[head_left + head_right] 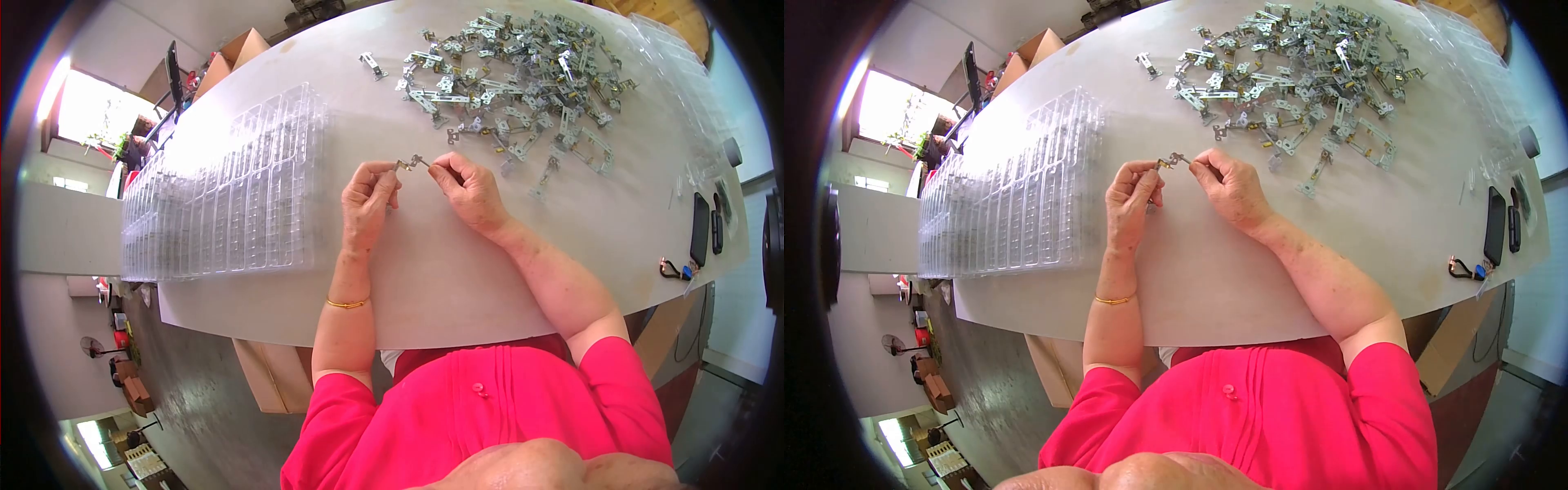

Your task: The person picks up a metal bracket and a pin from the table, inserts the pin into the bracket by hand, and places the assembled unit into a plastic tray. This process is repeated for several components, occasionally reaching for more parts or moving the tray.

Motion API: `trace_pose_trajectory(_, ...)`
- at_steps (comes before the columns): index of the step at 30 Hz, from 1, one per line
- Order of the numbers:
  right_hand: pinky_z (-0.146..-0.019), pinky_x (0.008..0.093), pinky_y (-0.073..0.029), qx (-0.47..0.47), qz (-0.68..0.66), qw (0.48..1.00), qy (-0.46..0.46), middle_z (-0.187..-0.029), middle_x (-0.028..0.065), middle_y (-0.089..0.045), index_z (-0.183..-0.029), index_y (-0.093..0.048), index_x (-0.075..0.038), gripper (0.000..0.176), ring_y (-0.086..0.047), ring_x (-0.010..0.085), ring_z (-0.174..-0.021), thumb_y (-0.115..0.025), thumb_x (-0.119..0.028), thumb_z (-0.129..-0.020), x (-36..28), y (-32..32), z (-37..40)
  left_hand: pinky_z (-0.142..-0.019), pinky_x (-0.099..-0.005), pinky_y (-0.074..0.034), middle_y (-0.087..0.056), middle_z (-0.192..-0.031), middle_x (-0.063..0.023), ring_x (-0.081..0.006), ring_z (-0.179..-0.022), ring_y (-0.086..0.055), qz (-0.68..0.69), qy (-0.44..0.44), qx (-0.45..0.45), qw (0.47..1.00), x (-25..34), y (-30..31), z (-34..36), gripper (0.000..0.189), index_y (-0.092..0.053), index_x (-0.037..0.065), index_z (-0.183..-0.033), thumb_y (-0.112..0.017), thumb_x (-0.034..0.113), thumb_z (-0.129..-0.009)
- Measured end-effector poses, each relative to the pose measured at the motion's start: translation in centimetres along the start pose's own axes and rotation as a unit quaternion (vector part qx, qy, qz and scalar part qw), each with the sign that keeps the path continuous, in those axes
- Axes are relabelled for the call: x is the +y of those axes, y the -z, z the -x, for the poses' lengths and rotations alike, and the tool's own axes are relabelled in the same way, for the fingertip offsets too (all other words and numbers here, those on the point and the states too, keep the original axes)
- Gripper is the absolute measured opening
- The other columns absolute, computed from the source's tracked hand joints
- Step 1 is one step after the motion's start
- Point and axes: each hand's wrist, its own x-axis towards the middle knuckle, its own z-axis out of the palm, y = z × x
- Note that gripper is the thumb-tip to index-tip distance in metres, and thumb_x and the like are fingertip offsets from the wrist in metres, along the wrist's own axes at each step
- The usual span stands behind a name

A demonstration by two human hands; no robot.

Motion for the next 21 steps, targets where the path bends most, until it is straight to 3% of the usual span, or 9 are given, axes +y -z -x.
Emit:
trace_pose_trajectory(8, -0.055, 0.0286, -0.043, -0.009, 0.036, 0.999, 0.009, -0.066, 0.0045, -0.061, -0.096, -0.064, -0.004, 0.012, -0.051, 0.0103, -0.058, -0.066, -0.016, -0.095, 0.0, 0.3, 0.0, -0.058, -0.0202, -0.043, -0.06, -0.079, 0.0009, -0.0049, -0.065, -0.051, -0.058, -0.015, 0.003, 0.998, 0.7, -0.3, 0.3, 0.009, -0.066, 0.005, -0.104, -0.061, 0.006, -0.096)
trace_pose_trajectory(10, -0.056, 0.0229, -0.04, -0.03, 0.015, 0.999, -0.008, -0.07, -0.0041, -0.054, -0.103, -0.063, -0.005, 0.013, -0.047, 0.0048, -0.062, -0.064, -0.017, -0.098, 0.2, 0.3, 0.0, -0.058, -0.0202, -0.043, -0.06, -0.079, 0.0018, -0.0045, -0.066, -0.051, -0.083, -0.01, -0.001, 0.997, 0.4, -0.4, 0.3, 0.009, -0.066, 0.005, -0.103, -0.062, 0.007, -0.096)
trace_pose_trajectory(14, -0.056, 0.022, -0.042, -0.042, -0.037, 0.998, -0.016, -0.074, -0.0029, -0.056, -0.11, -0.061, -0.006, 0.017, -0.051, 0.005, -0.063, -0.058, -0.019, -0.101, 0.1, 0.4, -0.1, -0.06, -0.0201, -0.044, -0.06, -0.078, 0.0034, -0.0036, -0.066, -0.051, -0.121, -0.015, -0.018, 0.992, 0.1, -0.6, 0.4, 0.009, -0.067, 0.005, -0.103, -0.063, 0.008, -0.095)
trace_pose_trajectory(16, -0.058, 0.0217, -0.046, -0.089, -0.087, 0.986, -0.108, -0.079, -0.0016, -0.059, -0.116, -0.062, -0.007, 0.02, -0.054, 0.0051, -0.065, -0.052, -0.019, -0.104, -0.5, 0.9, -0.1, -0.059, -0.0196, -0.044, -0.061, -0.079, 0.0028, -0.0038, -0.067, -0.051, -0.126, -0.016, -0.018, 0.992, 0.1, -0.4, 0.4, 0.01, -0.067, 0.005, -0.104, -0.062, 0.008, -0.096)
trace_pose_trajectory(21, -0.059, 0.0243, -0.051, -0.151, -0.143, 0.967, -0.15, -0.083, 0.002, -0.063, -0.12, -0.061, -0.004, 0.023, -0.058, 0.0073, -0.067, -0.047, -0.013, -0.104, -0.2, 1.9, -0.7, -0.059, -0.0205, -0.043, -0.059, -0.078, 0.0033, -0.0037, -0.068, -0.05, -0.119, -0.008, -0.022, 0.993, 0.3, -0.3, 0.4, 0.009, -0.066, 0.005, -0.103, -0.062, 0.008, -0.096)
